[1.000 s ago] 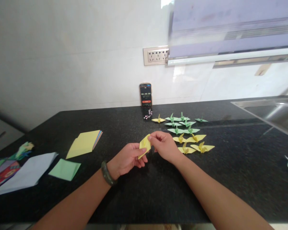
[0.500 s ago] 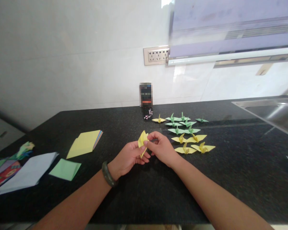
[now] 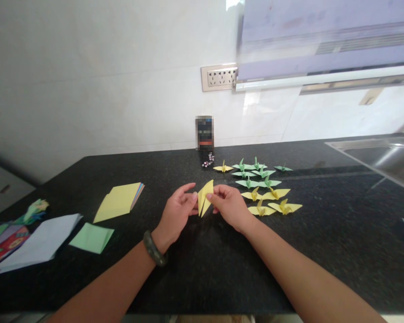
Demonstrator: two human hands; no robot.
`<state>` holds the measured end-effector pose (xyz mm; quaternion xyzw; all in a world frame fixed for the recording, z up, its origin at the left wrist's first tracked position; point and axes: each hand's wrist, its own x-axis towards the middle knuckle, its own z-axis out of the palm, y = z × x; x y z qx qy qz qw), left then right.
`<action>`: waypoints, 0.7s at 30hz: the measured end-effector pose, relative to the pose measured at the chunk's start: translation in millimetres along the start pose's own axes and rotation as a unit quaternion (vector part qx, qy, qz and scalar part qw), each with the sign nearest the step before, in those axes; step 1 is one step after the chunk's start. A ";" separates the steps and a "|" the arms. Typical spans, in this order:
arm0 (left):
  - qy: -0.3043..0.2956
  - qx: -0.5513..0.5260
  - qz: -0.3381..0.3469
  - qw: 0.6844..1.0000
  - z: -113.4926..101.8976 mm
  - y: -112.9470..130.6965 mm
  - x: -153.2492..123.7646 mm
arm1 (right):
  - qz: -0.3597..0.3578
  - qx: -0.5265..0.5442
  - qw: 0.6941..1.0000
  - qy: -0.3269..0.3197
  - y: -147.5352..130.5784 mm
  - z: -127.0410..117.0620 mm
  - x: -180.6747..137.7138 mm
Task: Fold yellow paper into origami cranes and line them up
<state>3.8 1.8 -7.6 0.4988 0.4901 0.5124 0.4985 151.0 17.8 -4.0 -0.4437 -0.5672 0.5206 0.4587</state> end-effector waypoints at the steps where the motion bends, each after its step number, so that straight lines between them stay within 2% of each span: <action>1: -0.005 -0.002 0.004 1.000 -0.6 0.6 0.3 | 0.004 -0.004 1.000 -0.010 -0.8 -0.3 -0.4; 5: -0.047 -0.060 -0.041 0.996 -1.0 3.1 0.8 | 0.011 -0.017 0.999 -0.042 -2.7 -0.7 -2.3; 10: -0.056 -0.094 -0.095 0.989 -1.1 2.6 1.7 | 0.009 -0.028 0.999 -0.028 -4.0 -0.4 -3.5; 21: -0.021 -0.050 -0.085 0.995 -1.7 0.1 3.1 | 0.012 -0.017 0.999 -0.030 -0.4 1.5 -2.1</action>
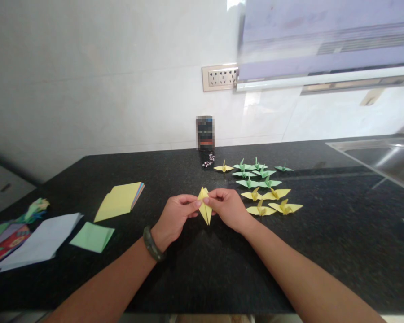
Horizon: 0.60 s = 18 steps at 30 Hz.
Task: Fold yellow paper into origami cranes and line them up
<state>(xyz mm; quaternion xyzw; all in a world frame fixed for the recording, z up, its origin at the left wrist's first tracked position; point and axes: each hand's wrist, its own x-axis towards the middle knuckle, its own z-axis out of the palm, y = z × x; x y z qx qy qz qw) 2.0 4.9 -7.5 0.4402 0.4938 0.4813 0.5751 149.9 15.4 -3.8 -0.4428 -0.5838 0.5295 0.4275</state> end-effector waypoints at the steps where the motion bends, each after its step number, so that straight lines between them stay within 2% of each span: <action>1: 0.003 -0.002 0.000 1.000 0.1 0.1 0.0 | -0.002 0.000 1.000 0.000 0.6 -0.1 -0.1; 9: 0.001 -0.027 -0.018 0.999 -0.2 0.0 0.0 | -0.011 -0.019 1.000 -0.017 1.7 -0.9 -1.1; 15: 0.005 0.022 0.019 1.000 1.9 3.9 -2.7 | -0.009 -0.067 0.998 -0.014 -0.8 -2.1 -1.6; 18: -0.016 0.032 0.031 0.999 1.6 7.1 -3.5 | -0.011 -0.105 0.994 -0.031 2.3 -3.1 -2.3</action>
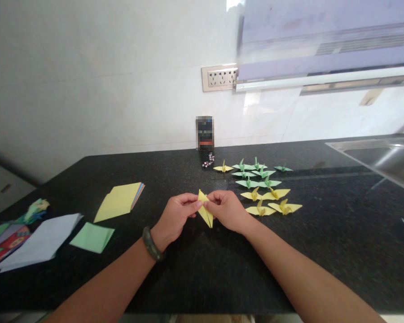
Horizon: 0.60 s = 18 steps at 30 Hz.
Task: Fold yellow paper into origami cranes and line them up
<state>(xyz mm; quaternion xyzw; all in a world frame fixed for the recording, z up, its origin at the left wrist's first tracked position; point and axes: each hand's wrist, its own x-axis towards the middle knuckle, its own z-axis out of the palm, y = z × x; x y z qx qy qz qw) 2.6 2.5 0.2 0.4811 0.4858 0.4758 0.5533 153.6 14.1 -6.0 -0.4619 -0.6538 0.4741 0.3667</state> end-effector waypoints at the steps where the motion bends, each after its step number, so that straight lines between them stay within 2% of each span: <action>1: -0.007 0.000 0.006 1.000 -0.3 1.0 -0.1 | -0.003 -0.013 1.000 -0.006 1.3 0.1 -0.2; 8: -0.018 0.013 0.029 0.999 -1.1 4.4 -0.4 | -0.019 -0.067 0.998 -0.009 3.1 0.9 -0.3; 18: -0.020 0.055 0.052 0.997 -4.5 -2.6 1.7 | -0.035 -0.115 0.993 0.004 -2.2 1.6 -2.4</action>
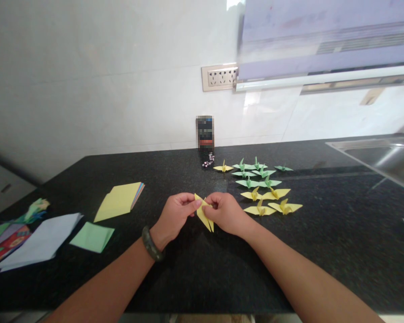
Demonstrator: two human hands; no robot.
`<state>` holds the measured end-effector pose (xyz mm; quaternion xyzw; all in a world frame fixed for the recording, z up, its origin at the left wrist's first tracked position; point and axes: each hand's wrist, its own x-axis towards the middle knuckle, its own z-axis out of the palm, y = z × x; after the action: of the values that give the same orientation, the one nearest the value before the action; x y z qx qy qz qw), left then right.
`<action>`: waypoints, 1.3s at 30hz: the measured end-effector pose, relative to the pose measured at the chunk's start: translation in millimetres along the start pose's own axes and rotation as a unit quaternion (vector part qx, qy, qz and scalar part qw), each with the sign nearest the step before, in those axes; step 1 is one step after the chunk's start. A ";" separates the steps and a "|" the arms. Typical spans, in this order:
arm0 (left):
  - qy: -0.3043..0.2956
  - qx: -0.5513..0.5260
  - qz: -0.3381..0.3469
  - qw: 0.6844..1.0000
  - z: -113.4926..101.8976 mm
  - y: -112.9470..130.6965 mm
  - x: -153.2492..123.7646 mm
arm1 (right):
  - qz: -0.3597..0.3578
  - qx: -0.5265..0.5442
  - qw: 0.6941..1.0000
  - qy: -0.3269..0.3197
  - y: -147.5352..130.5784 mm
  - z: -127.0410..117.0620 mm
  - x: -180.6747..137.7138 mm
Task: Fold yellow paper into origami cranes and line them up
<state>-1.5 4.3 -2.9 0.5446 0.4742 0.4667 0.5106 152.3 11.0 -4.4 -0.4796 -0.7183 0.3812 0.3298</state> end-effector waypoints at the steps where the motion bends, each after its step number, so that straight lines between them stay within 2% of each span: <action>1: 0.000 -0.001 0.000 1.000 0.0 -0.2 0.0 | 0.000 -0.004 1.000 -0.002 -0.2 -0.2 -0.1; 9: -0.005 -0.001 -0.008 1.000 0.4 0.2 -0.2 | -0.005 -0.021 1.000 -0.003 -2.5 -1.8 -0.8; 19: -0.011 -0.050 -0.026 0.998 -2.7 2.4 2.3 | 0.032 0.061 0.997 -0.035 0.3 -0.5 0.9; 32: 0.001 0.014 0.003 1.000 -1.4 1.4 1.3 | 0.018 0.029 0.999 -0.028 -1.1 0.5 -0.8; 39: 0.028 0.058 0.032 0.997 -0.2 -3.9 0.7 | 0.013 0.020 0.999 -0.021 0.4 2.1 -1.0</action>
<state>-1.7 5.1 -6.7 0.5746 0.4974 0.4695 0.4494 151.1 9.7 -5.9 -0.4740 -0.7108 0.4099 0.3195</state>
